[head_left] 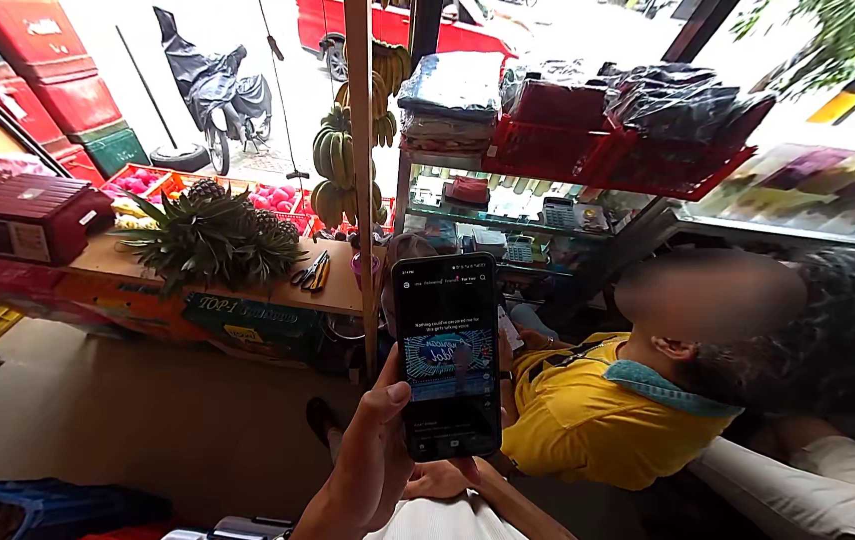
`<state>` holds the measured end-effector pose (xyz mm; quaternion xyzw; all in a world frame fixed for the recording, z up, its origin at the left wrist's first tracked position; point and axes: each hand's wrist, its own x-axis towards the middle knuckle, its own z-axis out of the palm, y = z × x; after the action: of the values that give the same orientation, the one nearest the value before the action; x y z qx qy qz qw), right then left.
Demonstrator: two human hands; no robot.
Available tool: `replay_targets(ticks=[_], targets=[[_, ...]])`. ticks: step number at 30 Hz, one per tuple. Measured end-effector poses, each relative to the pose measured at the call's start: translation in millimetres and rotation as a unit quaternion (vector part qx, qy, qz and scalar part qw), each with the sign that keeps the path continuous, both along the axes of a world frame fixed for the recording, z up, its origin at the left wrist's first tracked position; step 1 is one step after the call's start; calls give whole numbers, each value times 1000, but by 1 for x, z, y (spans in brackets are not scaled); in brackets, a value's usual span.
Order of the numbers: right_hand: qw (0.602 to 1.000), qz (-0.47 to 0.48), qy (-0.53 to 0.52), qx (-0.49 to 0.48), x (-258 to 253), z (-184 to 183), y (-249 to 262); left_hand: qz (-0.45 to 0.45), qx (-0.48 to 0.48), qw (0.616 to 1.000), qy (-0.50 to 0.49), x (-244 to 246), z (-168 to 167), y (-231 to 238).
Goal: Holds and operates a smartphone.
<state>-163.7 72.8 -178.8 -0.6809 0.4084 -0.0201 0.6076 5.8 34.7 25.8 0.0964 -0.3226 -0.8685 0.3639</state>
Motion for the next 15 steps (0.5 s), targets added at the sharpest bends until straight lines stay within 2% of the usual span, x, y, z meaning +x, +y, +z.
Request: replay_targets(ticks=[10, 15], targets=[[1000, 7, 8, 3, -2, 11, -2, -6, -3, 1000, 7, 0, -1, -1], [1000, -3, -17, -9, -1, -5, -1, -7, -4, 1000, 9, -1, -2, 0]])
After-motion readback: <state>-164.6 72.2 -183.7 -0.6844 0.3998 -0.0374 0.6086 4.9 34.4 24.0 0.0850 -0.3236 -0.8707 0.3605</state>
